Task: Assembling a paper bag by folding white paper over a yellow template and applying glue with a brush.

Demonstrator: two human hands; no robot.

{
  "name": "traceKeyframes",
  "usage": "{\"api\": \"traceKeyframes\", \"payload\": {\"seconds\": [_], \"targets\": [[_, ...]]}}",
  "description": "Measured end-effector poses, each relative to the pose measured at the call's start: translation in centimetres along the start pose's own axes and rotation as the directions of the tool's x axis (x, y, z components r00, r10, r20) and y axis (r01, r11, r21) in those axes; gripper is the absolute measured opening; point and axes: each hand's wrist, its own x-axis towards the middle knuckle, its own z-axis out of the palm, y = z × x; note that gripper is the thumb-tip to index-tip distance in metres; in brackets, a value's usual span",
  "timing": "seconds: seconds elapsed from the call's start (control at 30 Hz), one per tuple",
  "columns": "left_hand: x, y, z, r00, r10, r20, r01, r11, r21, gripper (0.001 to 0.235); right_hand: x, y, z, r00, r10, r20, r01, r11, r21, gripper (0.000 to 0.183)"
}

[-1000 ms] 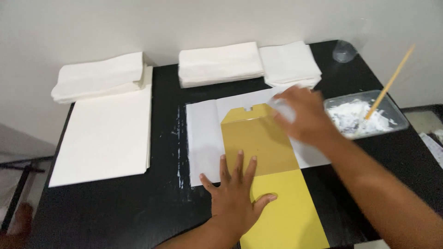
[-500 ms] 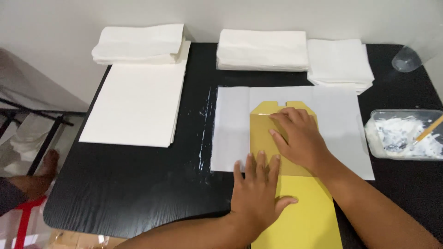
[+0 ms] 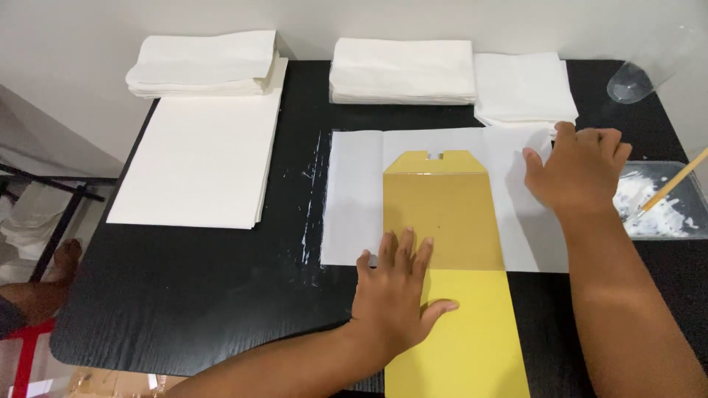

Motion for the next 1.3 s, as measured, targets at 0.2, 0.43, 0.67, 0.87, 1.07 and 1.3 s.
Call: {"api": "traceKeyframes", "payload": {"seconds": [0.2,0.43,0.67,0.87,1.07,1.3], "targets": [[0.1,0.0,0.1,0.999,0.005,0.049,-0.008,0.999,0.049,0.097,0.8,-0.1,-1.1,0.949,0.078,0.305,-0.077,0.997,-0.016,0.061],[0.3,-0.2,-0.1,1.000,-0.001,0.003,0.001,1.000,-0.026,0.097,0.8,-1.5,-5.8,0.954,0.098,0.284,-0.232,0.843,0.485,0.057],[1.4,-0.9,-1.6,0.991,0.008,-0.132,-0.030,0.985,-0.168,0.087,-0.3,-2.7,-7.5,0.932,0.077,0.354,-0.277,0.781,0.560,0.016],[3.0,-1.0,-0.7,0.988,0.016,-0.154,-0.027,0.997,-0.069,0.089,-0.7,-4.7,-10.1,0.897,0.033,0.441,-0.354,0.652,0.670,0.028],[8.5,-1.5,2.4,0.976,0.058,-0.211,-0.114,0.959,-0.260,0.080,-0.5,-4.3,-8.8,0.893,0.110,0.437,-0.367,0.741,0.562,0.043],[12.3,-2.6,-0.4,0.959,0.152,0.239,-0.078,0.952,-0.295,0.086,-1.2,-4.1,-8.0,0.894,-0.030,0.448,-0.197,0.871,0.451,0.055]]}}
